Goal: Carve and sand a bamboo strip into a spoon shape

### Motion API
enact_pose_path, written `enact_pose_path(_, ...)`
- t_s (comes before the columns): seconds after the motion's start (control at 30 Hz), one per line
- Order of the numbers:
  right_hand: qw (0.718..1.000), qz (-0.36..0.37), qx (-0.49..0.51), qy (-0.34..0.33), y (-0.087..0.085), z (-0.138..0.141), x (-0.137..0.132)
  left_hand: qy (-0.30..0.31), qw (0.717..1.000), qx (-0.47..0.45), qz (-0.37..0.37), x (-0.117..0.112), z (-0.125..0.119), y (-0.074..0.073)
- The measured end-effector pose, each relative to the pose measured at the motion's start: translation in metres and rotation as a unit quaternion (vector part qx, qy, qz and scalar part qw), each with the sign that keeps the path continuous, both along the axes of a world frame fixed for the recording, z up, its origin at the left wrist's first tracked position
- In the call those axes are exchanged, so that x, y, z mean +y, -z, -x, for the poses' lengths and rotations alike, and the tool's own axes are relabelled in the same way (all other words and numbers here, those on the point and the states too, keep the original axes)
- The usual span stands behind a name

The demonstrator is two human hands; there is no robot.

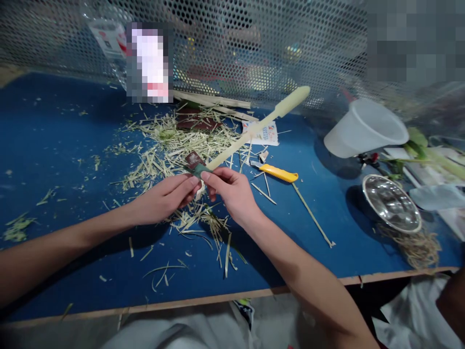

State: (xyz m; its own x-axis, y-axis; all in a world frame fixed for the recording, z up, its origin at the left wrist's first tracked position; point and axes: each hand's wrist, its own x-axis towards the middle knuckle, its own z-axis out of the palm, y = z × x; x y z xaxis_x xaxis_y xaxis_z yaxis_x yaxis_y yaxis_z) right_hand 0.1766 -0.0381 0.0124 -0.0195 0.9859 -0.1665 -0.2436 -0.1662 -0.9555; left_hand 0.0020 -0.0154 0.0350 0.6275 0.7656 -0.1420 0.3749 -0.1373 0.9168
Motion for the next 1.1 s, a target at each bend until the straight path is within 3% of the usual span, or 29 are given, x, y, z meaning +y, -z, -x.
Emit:
enact_pose_path(0.2,0.992,-0.056,-0.017,0.108,-0.01,-0.023,0.01,0.023,0.998,-0.03,0.051,0.0,0.001,-0.004)
enact_pose_path(0.4,0.999,-0.033,-0.028,-0.013,-0.004,-0.007,0.0,0.038,0.995,-0.062,0.066,0.0,0.0,-0.004)
enact_pose_path(0.47,0.998,-0.043,-0.035,0.011,-0.006,-0.01,0.001,0.049,0.995,-0.057,0.07,-0.001,0.001,-0.005)
enact_pose_path(0.6,0.99,-0.058,-0.021,0.126,-0.012,-0.018,0.008,0.059,0.994,-0.05,0.073,-0.003,0.001,-0.008)
enact_pose_path(0.67,0.991,-0.049,-0.008,0.126,-0.01,-0.015,0.006,0.056,0.994,-0.057,0.077,-0.003,0.0,-0.007)
enact_pose_path(0.83,0.999,-0.016,-0.025,0.03,-0.004,-0.004,-0.001,0.055,0.991,-0.075,0.092,-0.004,0.001,-0.005)
enact_pose_path(1.0,0.99,-0.068,-0.035,0.121,-0.019,-0.026,0.009,0.065,0.995,-0.048,0.059,-0.005,0.001,-0.007)
enact_pose_path(1.1,0.987,-0.069,-0.024,0.144,-0.019,-0.024,0.007,0.063,0.997,-0.039,0.027,-0.005,-0.001,-0.007)
